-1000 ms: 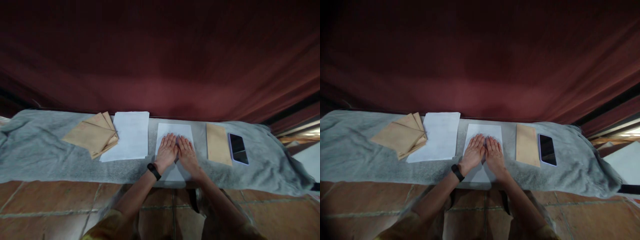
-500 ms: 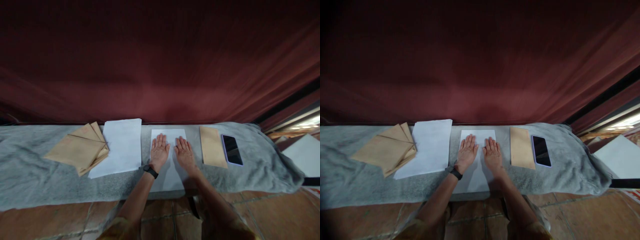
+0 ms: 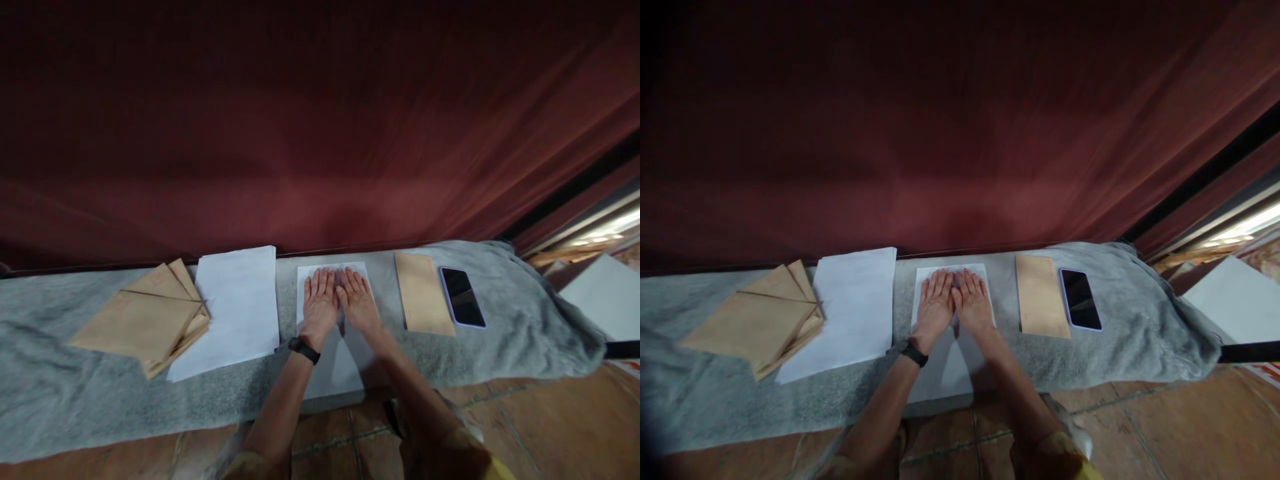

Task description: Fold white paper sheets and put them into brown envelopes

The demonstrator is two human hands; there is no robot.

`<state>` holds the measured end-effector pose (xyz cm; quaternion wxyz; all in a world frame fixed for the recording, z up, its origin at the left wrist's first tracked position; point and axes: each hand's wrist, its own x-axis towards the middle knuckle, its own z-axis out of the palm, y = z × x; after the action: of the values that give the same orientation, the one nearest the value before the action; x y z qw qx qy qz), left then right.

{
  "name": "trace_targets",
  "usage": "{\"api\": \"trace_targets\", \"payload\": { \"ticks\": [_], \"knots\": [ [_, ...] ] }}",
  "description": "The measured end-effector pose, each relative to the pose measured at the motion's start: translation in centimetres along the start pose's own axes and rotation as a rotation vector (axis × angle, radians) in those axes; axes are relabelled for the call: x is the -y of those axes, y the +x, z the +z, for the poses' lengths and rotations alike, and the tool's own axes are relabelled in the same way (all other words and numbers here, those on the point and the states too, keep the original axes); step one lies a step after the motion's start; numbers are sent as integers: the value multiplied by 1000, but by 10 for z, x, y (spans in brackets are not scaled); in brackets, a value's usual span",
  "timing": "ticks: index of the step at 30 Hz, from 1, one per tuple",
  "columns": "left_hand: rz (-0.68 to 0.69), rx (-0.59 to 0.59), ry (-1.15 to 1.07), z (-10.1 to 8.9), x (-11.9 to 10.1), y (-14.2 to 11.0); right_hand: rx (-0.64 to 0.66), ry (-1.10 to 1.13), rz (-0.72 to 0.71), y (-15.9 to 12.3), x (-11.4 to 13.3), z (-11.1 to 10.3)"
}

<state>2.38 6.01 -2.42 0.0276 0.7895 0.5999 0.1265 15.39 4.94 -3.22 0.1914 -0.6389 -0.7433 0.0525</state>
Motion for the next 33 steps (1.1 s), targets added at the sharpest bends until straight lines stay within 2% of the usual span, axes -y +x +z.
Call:
{"api": "trace_targets", "payload": {
  "ticks": [5, 11, 19, 24, 27, 33],
  "knots": [
    [-11, 64, 17, 7, 4, 8, 51, -5, -1, 9, 10, 6],
    [-93, -42, 4, 12, 13, 7, -13, -85, 65, 10, 0, 11],
    [-174, -55, 69, 3, 29, -9, -98, -148, 86, -1, -25, 12],
    [-184, -63, 66, -6, 26, -24, -109, -158, 90, -13, -33, 7],
    [-99, -26, 36, -15, 17, -43, -101, -139, 64, -22, -37, 1],
    [341, 214, -69, -33, -6, -100, -12, -88, -14, -34, -53, -16]
  ]
}}
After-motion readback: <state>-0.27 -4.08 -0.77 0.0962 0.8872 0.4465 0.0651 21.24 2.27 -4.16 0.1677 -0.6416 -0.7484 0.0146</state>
